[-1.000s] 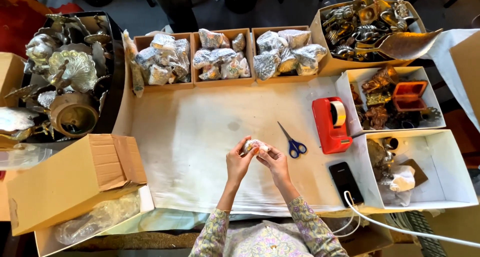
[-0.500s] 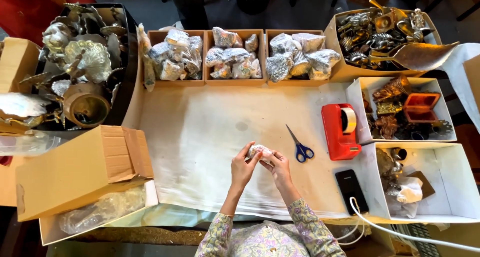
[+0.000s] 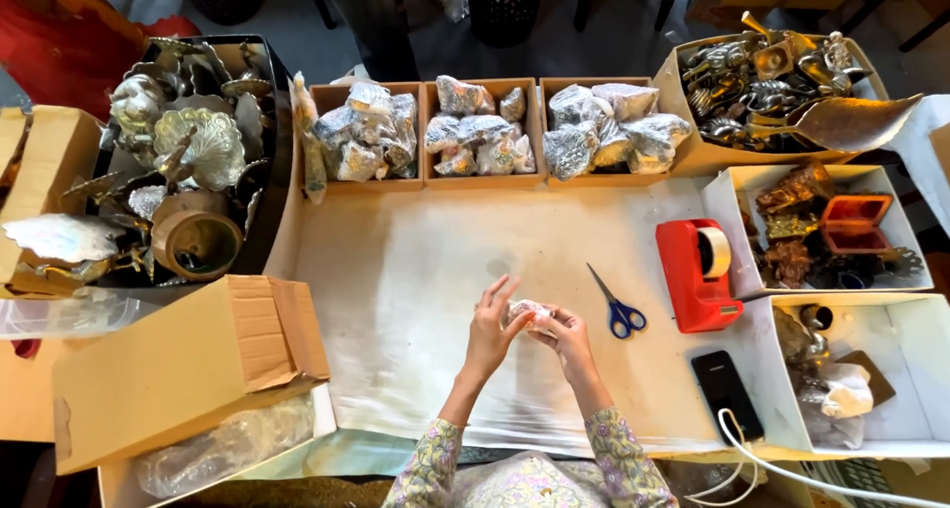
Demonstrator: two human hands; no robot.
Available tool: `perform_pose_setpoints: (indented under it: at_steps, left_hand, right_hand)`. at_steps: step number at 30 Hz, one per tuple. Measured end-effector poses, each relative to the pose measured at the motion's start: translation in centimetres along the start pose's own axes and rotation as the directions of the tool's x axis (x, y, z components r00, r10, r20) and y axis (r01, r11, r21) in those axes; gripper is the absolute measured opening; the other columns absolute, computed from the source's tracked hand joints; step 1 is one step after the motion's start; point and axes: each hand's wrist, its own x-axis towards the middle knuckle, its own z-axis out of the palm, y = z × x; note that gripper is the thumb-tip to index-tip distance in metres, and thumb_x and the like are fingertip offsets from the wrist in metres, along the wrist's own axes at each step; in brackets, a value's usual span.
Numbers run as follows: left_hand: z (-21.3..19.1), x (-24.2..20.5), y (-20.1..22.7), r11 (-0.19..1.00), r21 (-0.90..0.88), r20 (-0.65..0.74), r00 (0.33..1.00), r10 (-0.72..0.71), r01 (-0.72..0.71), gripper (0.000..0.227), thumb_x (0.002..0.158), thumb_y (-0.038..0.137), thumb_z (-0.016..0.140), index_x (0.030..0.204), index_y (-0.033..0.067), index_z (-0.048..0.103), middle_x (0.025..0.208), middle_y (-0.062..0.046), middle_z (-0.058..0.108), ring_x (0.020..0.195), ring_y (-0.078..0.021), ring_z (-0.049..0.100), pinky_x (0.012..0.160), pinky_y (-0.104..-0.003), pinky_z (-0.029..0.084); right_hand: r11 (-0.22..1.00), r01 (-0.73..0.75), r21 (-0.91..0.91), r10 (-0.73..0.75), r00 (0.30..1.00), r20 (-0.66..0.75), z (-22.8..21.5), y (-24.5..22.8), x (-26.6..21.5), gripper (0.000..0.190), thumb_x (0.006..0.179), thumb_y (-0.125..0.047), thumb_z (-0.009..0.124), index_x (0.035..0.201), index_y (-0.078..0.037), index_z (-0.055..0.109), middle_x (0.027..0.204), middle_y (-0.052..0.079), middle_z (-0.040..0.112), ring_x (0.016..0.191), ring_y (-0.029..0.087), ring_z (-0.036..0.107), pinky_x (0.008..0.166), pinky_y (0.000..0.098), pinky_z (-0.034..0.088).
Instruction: Wrapping small metal figurines in plastic and bubble wrap for shipping.
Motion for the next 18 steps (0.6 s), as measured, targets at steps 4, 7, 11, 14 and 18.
perform_pose_setpoints:
  at_steps: [4, 7, 11, 14, 18]
  left_hand:
    - [1.5, -0.5, -4.9, 0.729, -0.447, 0.348, 0.852, -0.391, 0.518, 0.047, 0.091, 0.028, 0.076, 0.135, 0.0143, 0.065, 0.119, -0.011, 0.074, 0.108, -0.0198, 0.071, 0.089, -0.032, 0.059]
    - [1.4, -1.1, -5.0, 0.743, -0.447, 0.269, 0.867, -0.420, 0.498, 0.043, 0.090, 0.026, 0.078, 0.128, 0.0097, 0.069, 0.108, -0.010, 0.077, 0.095, -0.0120, 0.072, 0.081, -0.027, 0.059]
    - [1.9, -1.3, -4.0, 0.775, -0.362, 0.075, 0.844, -0.531, 0.519, 0.035, 0.089, 0.030, 0.078, 0.117, 0.0090, 0.075, 0.093, -0.006, 0.079, 0.084, -0.0101, 0.073, 0.074, -0.025, 0.058]
    - [1.9, -1.2, -3.4, 0.737, -0.373, 0.050, 0.806, -0.590, 0.563, 0.033, 0.088, 0.032, 0.078, 0.114, 0.0110, 0.078, 0.081, -0.005, 0.075, 0.067, -0.0093, 0.059, 0.059, -0.026, 0.049]
    - [1.9, -0.8, -3.2, 0.744, -0.423, 0.063, 0.836, -0.545, 0.517, 0.030, 0.094, 0.034, 0.073, 0.114, 0.0126, 0.077, 0.078, -0.003, 0.072, 0.065, -0.0049, 0.056, 0.058, -0.024, 0.047]
  right_hand:
    - [0.997, 0.016, -0.081, -0.014, 0.999, 0.030, 0.6, 0.7, 0.3, 0.031, 0.088, -0.009, 0.073, 0.117, 0.002, 0.072, 0.107, 0.011, 0.076, 0.094, 0.017, 0.074, 0.085, 0.0329, 0.062]
    - [0.994, 0.008, -0.105, -0.007, 1.000, 0.013, 1.5, 1.2, 0.4, 0.033, 0.089, -0.010, 0.072, 0.121, 0.001, 0.071, 0.108, 0.010, 0.076, 0.095, 0.016, 0.073, 0.086, 0.0332, 0.061]
    - [0.995, 0.032, -0.091, -0.034, 0.999, -0.020, 4.0, 0.9, -0.3, 0.036, 0.090, -0.011, 0.070, 0.125, -0.001, 0.069, 0.110, 0.009, 0.076, 0.096, 0.016, 0.073, 0.086, 0.0329, 0.061]
    - [0.992, 0.073, -0.101, -0.078, 0.996, -0.046, 4.3, 1.1, -0.5, 0.038, 0.092, -0.012, 0.069, 0.128, -0.002, 0.066, 0.112, 0.008, 0.075, 0.098, 0.015, 0.073, 0.087, 0.0331, 0.062]
    - [0.983, 0.140, -0.119, -0.147, 0.988, -0.049, 4.4, 1.6, -0.3, 0.036, 0.094, -0.013, 0.068, 0.127, 0.000, 0.066, 0.112, 0.010, 0.074, 0.097, 0.016, 0.073, 0.087, 0.0338, 0.062]
